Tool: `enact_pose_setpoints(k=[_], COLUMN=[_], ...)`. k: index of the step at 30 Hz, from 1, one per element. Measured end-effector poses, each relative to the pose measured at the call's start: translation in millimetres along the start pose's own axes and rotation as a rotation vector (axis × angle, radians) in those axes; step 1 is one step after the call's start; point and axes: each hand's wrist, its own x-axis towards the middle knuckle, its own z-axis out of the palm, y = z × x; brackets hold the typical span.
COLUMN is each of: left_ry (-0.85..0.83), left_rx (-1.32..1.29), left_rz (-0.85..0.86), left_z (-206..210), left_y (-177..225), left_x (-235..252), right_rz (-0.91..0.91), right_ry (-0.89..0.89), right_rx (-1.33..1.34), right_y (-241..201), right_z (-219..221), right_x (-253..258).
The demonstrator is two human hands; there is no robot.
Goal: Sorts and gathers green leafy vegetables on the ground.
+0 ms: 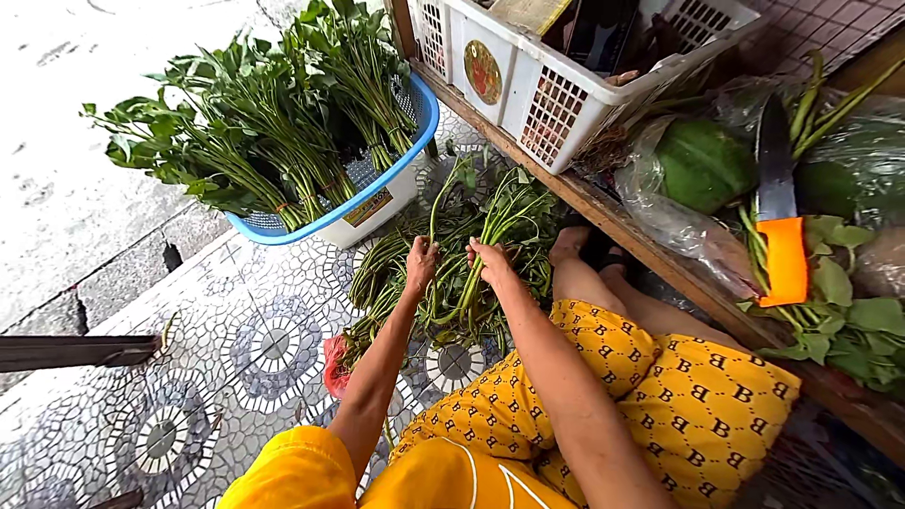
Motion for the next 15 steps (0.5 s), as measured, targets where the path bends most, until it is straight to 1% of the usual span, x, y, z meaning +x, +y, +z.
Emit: enact_pose_setpoints(k=[3,5,8,10,12,14,15], left_ry=[-0.039,-0.068,-0.123,-0.239,-0.444,-0.633,-0.662], left_rx=[0.017,0.096,0.289,0.348,0.316,0.141,0.039], left_rz=[0.030,0.069,0.100,0.123,0.161,0.141,0.089], left_z=[12.0,24.5,42.6,54.3,63.7,65.0,63.0], left_y=[10.8,15.1,21.3,21.0,13.0,0.4,-6.2], left_x=[-11.5,-19.4,-31.9,-39.0,-44.2,-38.7,-29.8], right_rz=[-0.024,-0.052,-0.099,-0.072,0.000,0.043,0.046], right_ry=[-0.054,-0.064,0.022,0.134,0.231,0.297,0.320], right_rx=[0.007,-0.005,-0.100,-0.142,-0.192,-0.218,-0.213], right_y=[3.2,3.6,5.5,4.5,5.0,6.7,5.7], right_z=[2.5,4.1,-1.0,-10.7,-22.3,-31.3,-34.4], right_x=[-1.2,-4.5,-6.7,-5.2,0.7,7.0,8.3])
